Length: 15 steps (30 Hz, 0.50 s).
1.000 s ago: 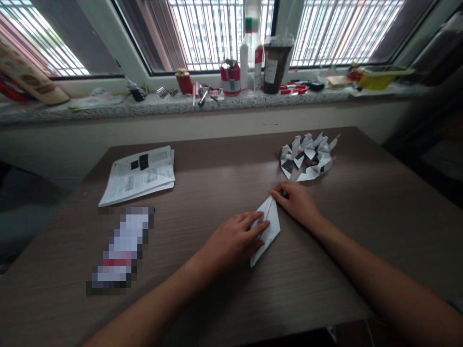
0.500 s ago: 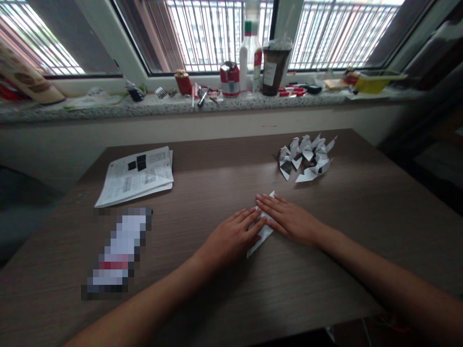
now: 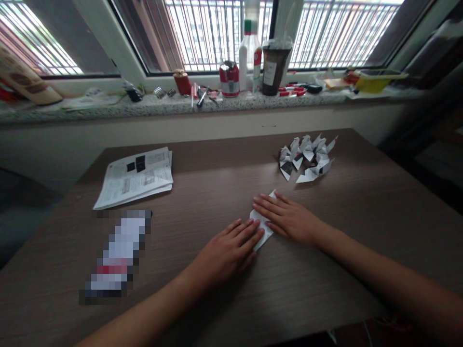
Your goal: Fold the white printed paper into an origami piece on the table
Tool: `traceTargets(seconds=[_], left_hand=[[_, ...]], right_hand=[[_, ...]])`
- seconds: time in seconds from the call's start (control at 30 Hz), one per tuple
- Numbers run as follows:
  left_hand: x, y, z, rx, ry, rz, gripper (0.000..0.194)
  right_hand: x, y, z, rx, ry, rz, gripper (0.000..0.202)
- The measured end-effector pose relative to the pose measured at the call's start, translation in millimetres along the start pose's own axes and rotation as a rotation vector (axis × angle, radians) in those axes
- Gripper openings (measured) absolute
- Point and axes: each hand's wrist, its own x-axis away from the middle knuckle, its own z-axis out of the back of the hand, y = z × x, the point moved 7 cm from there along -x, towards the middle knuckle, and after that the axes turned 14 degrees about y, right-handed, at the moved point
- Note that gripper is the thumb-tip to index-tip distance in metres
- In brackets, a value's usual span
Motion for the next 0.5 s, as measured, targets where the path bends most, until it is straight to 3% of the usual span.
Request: traceTargets(seconds=[0.23,0.5], left_hand=[[-11,-13,-0.2,0.008,0.014,-0.014,0.053],[-9,-13,-1.3,0.019,0.027,-0.004,0.054]], right_hand=[[-12,-7,5,0.072,0.043,0.091,0.069],[-10,-10,3,-0.013,0.029,0.032,0.070]])
